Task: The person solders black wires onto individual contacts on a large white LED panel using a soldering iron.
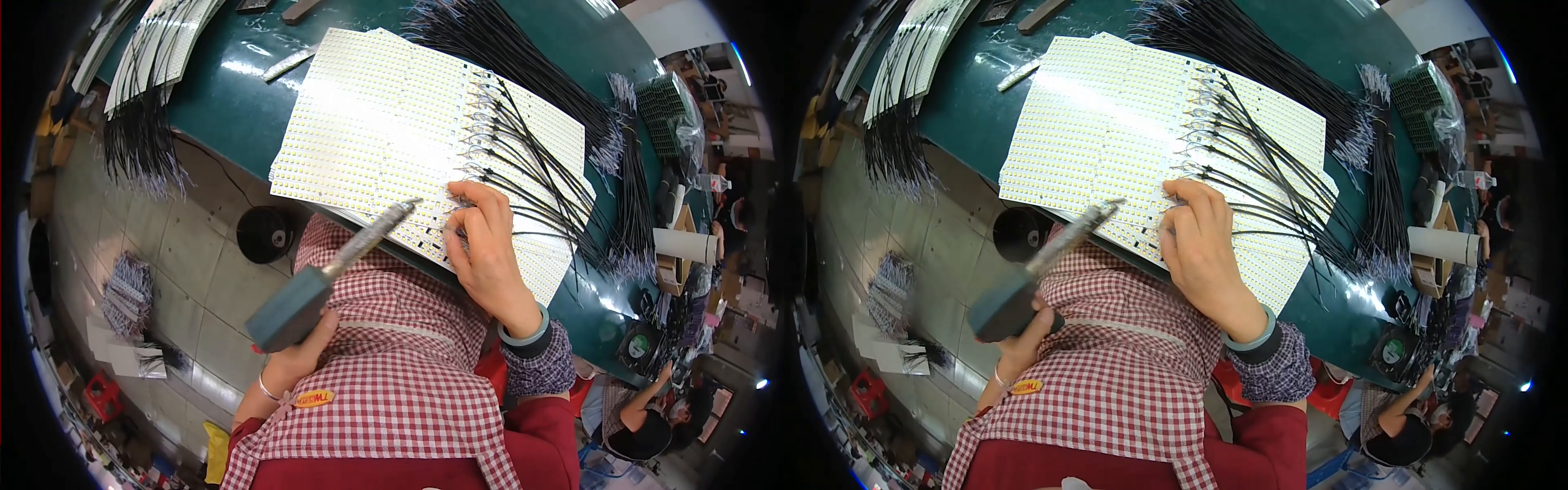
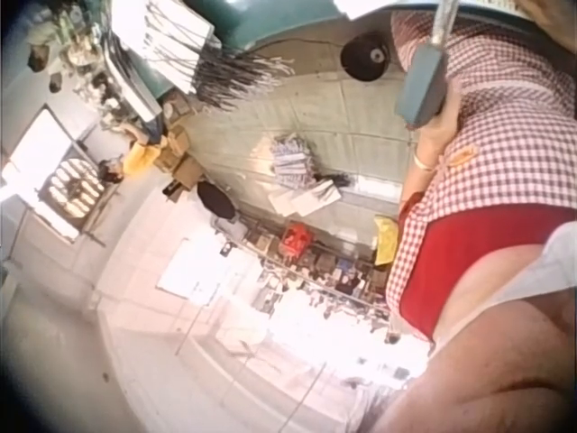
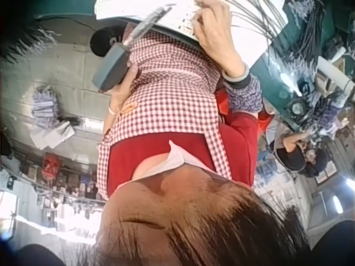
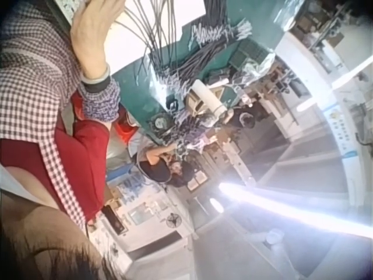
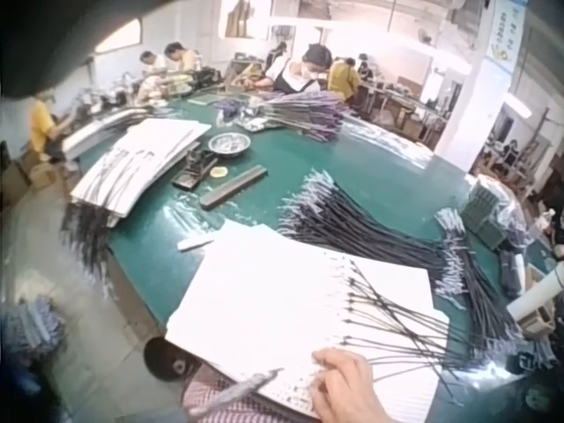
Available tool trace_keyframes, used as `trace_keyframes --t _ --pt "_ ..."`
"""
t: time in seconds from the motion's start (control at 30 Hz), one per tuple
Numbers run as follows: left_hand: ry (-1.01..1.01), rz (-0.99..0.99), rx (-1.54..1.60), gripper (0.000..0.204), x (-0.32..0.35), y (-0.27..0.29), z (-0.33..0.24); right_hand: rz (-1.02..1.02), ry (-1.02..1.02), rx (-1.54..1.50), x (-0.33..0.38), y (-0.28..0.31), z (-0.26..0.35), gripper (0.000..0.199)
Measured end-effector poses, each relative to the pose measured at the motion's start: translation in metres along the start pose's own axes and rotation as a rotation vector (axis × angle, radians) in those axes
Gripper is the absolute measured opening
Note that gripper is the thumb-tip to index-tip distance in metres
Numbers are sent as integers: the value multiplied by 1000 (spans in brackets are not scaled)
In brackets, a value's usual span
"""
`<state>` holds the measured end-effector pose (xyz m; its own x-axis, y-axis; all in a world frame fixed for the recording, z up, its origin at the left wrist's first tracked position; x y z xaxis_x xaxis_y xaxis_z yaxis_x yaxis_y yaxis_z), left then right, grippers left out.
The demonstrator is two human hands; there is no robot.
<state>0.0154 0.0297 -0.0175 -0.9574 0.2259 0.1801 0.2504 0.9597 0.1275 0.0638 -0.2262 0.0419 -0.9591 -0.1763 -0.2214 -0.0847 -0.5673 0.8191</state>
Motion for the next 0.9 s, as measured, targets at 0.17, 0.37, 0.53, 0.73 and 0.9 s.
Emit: trace_keyframes --t 0.17,0.37,0.53,0.73,0.9 --pt "-62 -164 159 40 -5 19 4 2 -10 -15 -3 1 -1 19" --pt "-150 -329 334 41 -38 23 -33 55 -25 -82 -1 8 -4 21" --pt "-290 -589 264 36 -68 62 -32 -35 -80 98 -11 81 -57 38" --pt "-321 -662 334 24 -94 51 -25 0 -136 264 -45 106 -179 49" --pt "-277 -656 276 26 -78 57 -11 134 -220 311 -66 99 -191 51"
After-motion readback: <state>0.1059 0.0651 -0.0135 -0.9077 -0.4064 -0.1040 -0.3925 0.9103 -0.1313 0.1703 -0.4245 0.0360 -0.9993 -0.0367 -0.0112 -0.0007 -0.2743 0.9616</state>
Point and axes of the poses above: each hand's wrist, its own x-axis away from the middle knuckle, its own y-axis out of the back of the hand, z = x × y, the point moved 8 cm from there along -x, towards the middle knuckle, and after that the axes turned 3 degrees about z, right-handed, at the moved point
